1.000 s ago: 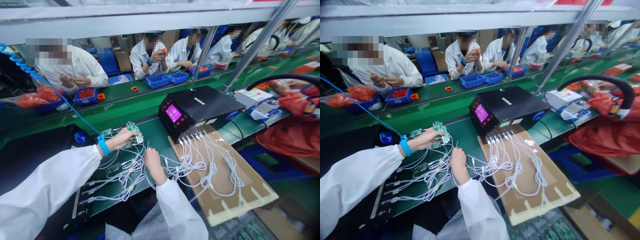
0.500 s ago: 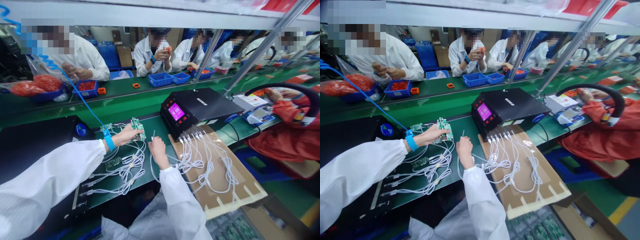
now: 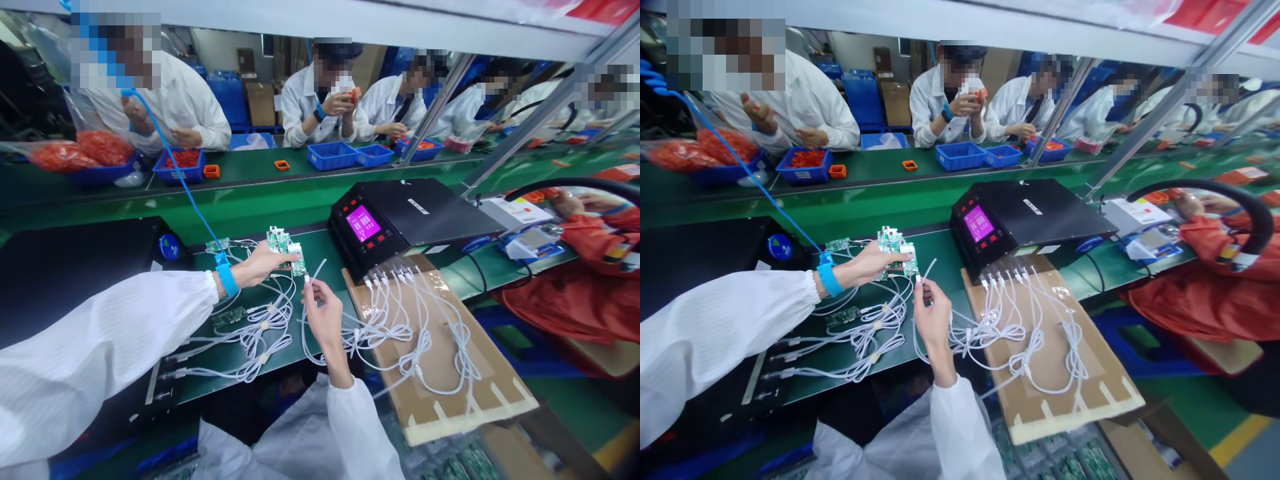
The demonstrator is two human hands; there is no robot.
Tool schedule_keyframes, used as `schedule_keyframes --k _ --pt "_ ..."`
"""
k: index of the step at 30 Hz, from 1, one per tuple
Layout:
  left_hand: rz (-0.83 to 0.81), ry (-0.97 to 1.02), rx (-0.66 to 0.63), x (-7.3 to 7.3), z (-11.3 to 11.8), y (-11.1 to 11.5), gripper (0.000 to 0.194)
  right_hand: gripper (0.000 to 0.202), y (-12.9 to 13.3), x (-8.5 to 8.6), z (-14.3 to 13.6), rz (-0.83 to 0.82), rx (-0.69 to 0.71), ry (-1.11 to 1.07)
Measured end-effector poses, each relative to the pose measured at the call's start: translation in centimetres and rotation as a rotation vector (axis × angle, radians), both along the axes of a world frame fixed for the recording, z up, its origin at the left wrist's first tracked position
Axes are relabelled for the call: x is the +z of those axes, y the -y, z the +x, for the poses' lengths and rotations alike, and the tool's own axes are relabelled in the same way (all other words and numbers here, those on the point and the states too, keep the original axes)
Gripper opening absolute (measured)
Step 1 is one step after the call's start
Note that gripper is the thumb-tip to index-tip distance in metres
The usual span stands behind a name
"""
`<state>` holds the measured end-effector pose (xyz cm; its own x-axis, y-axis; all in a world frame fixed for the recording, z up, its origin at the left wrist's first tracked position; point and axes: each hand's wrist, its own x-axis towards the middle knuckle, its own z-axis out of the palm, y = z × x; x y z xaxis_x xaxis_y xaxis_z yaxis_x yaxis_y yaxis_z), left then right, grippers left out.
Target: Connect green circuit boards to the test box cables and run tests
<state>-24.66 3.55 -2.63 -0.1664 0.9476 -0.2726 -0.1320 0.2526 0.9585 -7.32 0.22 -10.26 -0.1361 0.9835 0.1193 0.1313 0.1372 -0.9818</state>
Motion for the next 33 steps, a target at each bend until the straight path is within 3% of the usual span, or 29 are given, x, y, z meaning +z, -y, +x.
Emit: schedule_keyframes --k 9,20,27,33 --pt "0.013 0.030 0.066 0.4 0.6 0.0 0.042 0.044 0.6 0.5 -0.4 -0.047 -0.001 -0.027" --pt "0.065 -0.010 0.069 -0.2 1.0 0.3 0.042 0.045 0.5 0.7 -0.3 -0.057 0.024 -0.056" --pt "0.044 -0.021 0.068 0.2 1.2 0.7 0.036 0.045 0.6 0.6 -0.9 -0.070 0.030 -0.109" --pt "0.008 -0.052 0.099 -0.7 1.2 0.6 0.039 0.046 0.2 -0.1 -0.6 -0.037 0.050 0.000"
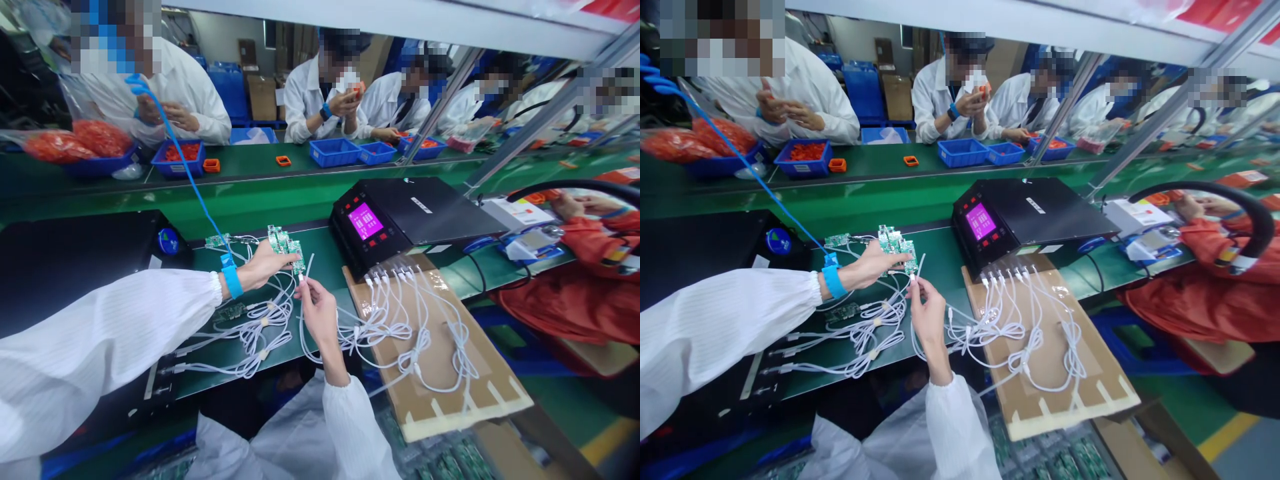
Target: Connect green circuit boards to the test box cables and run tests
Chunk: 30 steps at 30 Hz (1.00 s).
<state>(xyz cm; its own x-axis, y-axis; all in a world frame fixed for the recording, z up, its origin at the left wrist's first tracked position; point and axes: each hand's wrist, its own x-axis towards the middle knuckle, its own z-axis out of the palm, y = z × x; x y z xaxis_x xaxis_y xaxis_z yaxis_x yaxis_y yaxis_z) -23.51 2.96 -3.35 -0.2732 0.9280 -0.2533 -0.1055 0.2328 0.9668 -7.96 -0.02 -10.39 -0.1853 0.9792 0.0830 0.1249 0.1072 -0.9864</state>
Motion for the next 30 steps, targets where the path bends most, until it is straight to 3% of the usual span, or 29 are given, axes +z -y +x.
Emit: schedule_keyframes --k 4,8,14,20,23,30 --pt "0.019 -0.095 0.063 -0.2 0.3 0.3 0.047 0.048 -1.1 0.2 0.9 0.090 -0.136 0.005" --pt "0.094 -0.132 0.018 0.0 0.7 0.6 0.056 0.062 -2.4 1.6 1.5 0.068 -0.102 -0.061" --pt "0.082 -0.144 0.005 0.0 1.2 0.8 0.071 0.033 -3.2 3.2 0.9 0.336 -0.132 0.046" --pt "-0.057 -0.111 0.059 0.9 1.9 1.2 0.099 0.025 -4.0 3.2 -0.1 0.501 -0.205 0.159" --pt "-0.055 -0.122 0.079 0.8 1.9 1.1 0.097 0.024 -4.5 3.0 -0.3 0.538 -0.237 0.199" --pt "0.113 -0.173 0.008 -0.6 1.2 0.9 0.073 0.018 -4.7 2.7 -0.4 0.528 -0.233 0.164"
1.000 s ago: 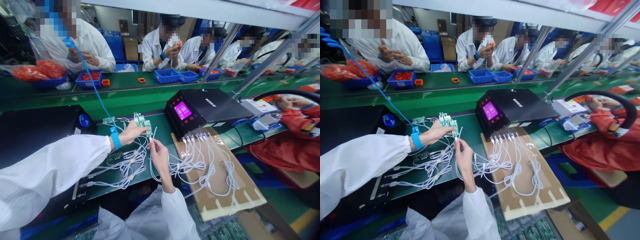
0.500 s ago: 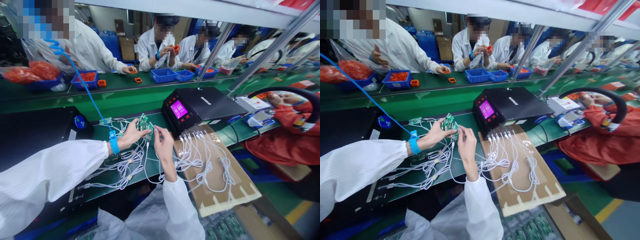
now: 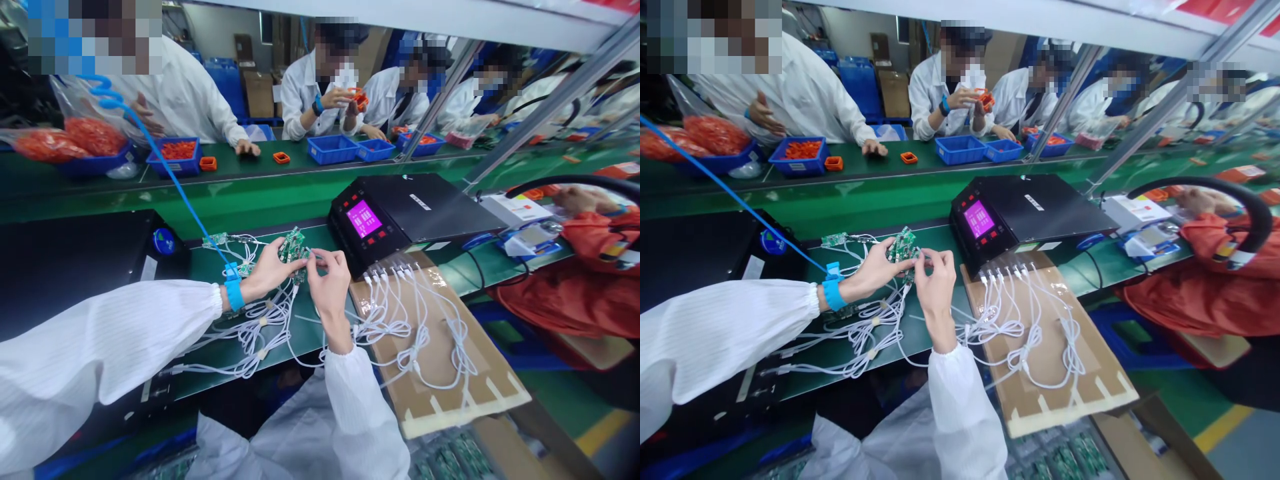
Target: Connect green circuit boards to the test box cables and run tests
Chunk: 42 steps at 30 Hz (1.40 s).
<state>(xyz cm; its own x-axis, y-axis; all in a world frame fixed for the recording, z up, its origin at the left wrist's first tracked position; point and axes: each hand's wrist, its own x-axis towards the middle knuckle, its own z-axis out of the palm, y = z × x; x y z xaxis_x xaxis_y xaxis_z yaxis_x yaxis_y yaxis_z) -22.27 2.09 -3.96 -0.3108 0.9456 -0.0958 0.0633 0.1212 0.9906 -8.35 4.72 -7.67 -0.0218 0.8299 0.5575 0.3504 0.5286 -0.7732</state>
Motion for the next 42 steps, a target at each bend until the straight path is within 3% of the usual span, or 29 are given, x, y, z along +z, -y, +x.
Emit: schedule_keyframes --k 11,22,29,35,42 --pt "0.168 -0.194 -0.034 -1.2 -0.6 -0.4 0.053 0.016 0.0 0.1 -0.2 -0.058 0.020 -0.054" --pt "0.180 -0.210 -0.011 -1.5 -0.8 -0.6 0.056 0.020 -0.4 0.3 0.0 -0.063 0.030 -0.037" --pt "0.095 -0.135 -0.001 -0.7 -0.5 -0.3 0.060 0.023 -0.7 0.0 0.1 -0.063 0.018 -0.063" --pt "0.122 -0.139 0.004 -0.3 -0.3 -0.3 0.055 0.023 -0.7 -0.1 0.1 -0.039 0.016 -0.042" --pt "0.140 -0.328 0.002 0.4 -0.3 -0.4 0.055 0.023 -0.9 -0.1 0.0 -0.052 0.032 -0.058"
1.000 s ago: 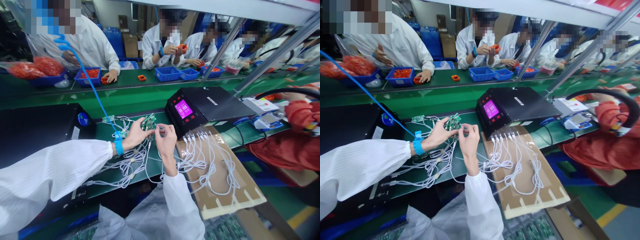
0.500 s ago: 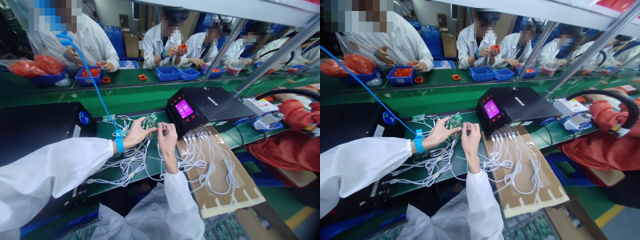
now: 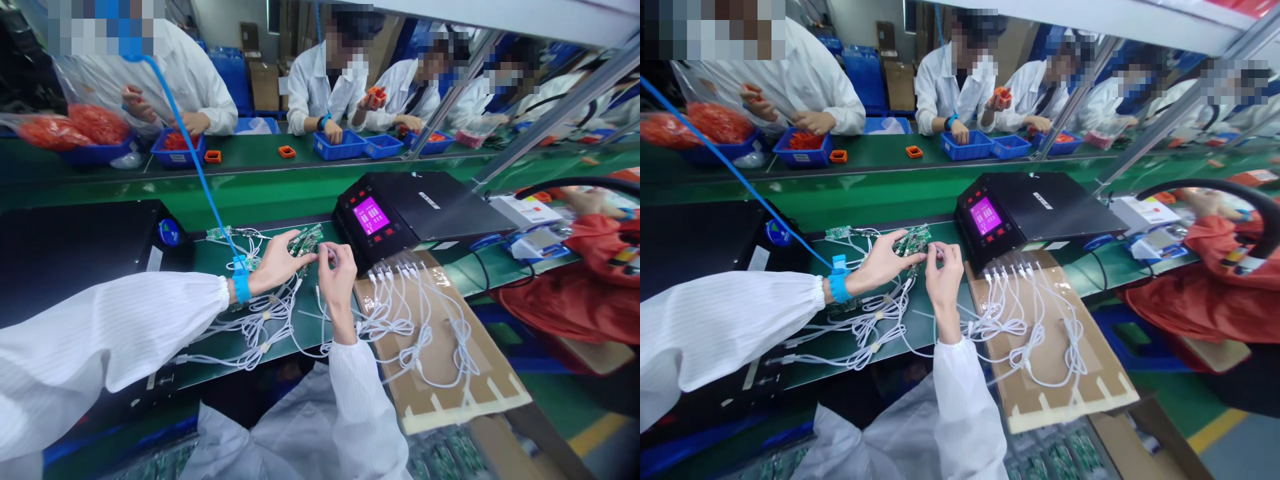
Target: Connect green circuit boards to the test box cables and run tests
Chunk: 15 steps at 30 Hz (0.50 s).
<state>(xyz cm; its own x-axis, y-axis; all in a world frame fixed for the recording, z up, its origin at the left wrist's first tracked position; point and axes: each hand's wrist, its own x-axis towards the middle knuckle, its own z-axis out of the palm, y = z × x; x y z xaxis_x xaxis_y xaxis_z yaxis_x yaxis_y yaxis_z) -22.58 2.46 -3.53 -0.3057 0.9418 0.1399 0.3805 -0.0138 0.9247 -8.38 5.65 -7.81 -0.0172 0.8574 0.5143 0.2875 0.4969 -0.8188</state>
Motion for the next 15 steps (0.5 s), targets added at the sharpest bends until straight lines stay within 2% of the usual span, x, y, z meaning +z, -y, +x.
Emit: schedule_keyframes --k 4,8,11,15 --pt "-0.037 -0.020 -0.005 0.06 0.00 -0.23 0.064 0.023 -0.05 0.05 -0.21 0.033 0.005 -0.010" --pt "-0.127 0.165 -0.026 -0.14 0.08 -0.32 0.078 0.022 -0.12 0.07 -0.21 0.016 0.021 0.035" --pt "-0.134 0.198 -0.028 0.00 0.22 -0.15 0.077 0.022 -0.20 0.11 -0.08 0.025 0.010 0.050" --pt "-0.113 0.134 -0.027 0.47 0.31 0.01 0.077 0.022 -0.21 0.38 0.03 0.040 0.001 0.064"
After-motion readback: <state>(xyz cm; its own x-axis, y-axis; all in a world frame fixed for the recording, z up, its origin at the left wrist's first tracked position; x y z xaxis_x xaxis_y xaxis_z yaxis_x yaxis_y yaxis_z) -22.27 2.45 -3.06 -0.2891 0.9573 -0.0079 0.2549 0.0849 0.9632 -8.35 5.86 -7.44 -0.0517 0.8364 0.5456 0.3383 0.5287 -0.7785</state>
